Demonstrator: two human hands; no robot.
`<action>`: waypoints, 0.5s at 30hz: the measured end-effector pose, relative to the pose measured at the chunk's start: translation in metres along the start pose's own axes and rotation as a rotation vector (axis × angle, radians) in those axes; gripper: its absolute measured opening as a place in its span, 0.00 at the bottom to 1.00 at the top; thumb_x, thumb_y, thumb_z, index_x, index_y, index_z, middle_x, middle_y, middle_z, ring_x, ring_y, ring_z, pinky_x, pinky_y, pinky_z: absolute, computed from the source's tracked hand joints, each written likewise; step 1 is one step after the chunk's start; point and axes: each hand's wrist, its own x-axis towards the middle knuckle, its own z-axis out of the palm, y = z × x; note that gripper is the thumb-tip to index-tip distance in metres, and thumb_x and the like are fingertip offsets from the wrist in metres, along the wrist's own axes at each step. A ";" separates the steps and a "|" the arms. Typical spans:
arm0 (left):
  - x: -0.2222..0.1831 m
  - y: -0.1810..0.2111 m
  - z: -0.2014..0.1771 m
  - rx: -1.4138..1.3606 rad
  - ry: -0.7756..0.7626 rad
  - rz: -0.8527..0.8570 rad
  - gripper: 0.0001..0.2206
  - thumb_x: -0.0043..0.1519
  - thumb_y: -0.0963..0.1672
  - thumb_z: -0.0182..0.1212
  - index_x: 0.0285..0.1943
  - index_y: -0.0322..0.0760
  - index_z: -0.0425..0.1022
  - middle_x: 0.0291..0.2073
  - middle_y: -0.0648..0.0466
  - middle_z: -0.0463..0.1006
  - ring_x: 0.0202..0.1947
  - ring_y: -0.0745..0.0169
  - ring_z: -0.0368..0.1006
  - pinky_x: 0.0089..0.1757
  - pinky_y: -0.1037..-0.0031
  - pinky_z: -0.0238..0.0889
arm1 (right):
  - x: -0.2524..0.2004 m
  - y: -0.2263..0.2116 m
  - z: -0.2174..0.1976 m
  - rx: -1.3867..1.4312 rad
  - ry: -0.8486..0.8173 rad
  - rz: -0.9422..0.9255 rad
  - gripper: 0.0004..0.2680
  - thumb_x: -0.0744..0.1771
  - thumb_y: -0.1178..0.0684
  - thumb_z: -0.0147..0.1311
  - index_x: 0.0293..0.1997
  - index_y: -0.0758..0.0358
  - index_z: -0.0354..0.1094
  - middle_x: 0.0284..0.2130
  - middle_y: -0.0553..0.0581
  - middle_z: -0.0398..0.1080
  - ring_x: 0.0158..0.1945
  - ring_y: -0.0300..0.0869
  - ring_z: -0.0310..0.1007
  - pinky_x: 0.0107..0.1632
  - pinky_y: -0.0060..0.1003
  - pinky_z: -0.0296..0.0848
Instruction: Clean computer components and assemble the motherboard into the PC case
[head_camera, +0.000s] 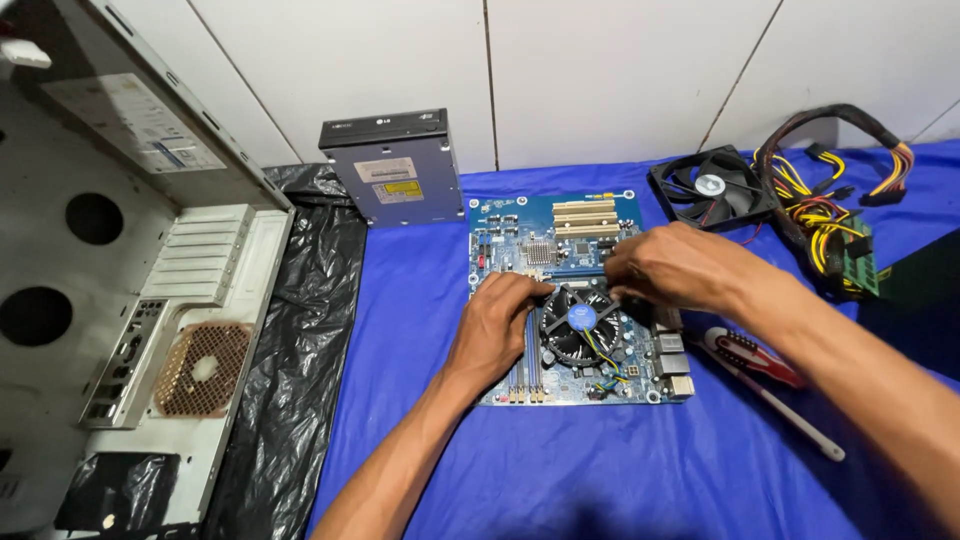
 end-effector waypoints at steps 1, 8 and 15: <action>0.001 0.001 0.000 0.001 0.001 0.004 0.16 0.59 0.31 0.57 0.48 0.40 0.80 0.36 0.50 0.81 0.41 0.49 0.77 0.46 0.63 0.71 | -0.001 0.005 -0.001 -0.001 0.004 0.000 0.06 0.66 0.54 0.60 0.44 0.57 0.80 0.35 0.57 0.81 0.41 0.51 0.84 0.48 0.46 0.85; -0.001 -0.001 0.002 -0.017 0.013 0.010 0.15 0.58 0.31 0.57 0.48 0.39 0.80 0.35 0.49 0.81 0.41 0.46 0.77 0.45 0.61 0.72 | 0.001 0.016 0.012 0.067 -0.045 -0.048 0.09 0.65 0.55 0.60 0.49 0.55 0.78 0.37 0.60 0.81 0.44 0.55 0.83 0.51 0.51 0.83; -0.001 -0.004 0.002 -0.031 0.013 0.013 0.15 0.58 0.32 0.57 0.48 0.40 0.80 0.36 0.49 0.81 0.41 0.46 0.77 0.46 0.60 0.72 | 0.005 0.015 0.005 0.103 -0.030 -0.032 0.05 0.64 0.49 0.63 0.37 0.56 0.80 0.32 0.59 0.82 0.39 0.53 0.85 0.46 0.49 0.85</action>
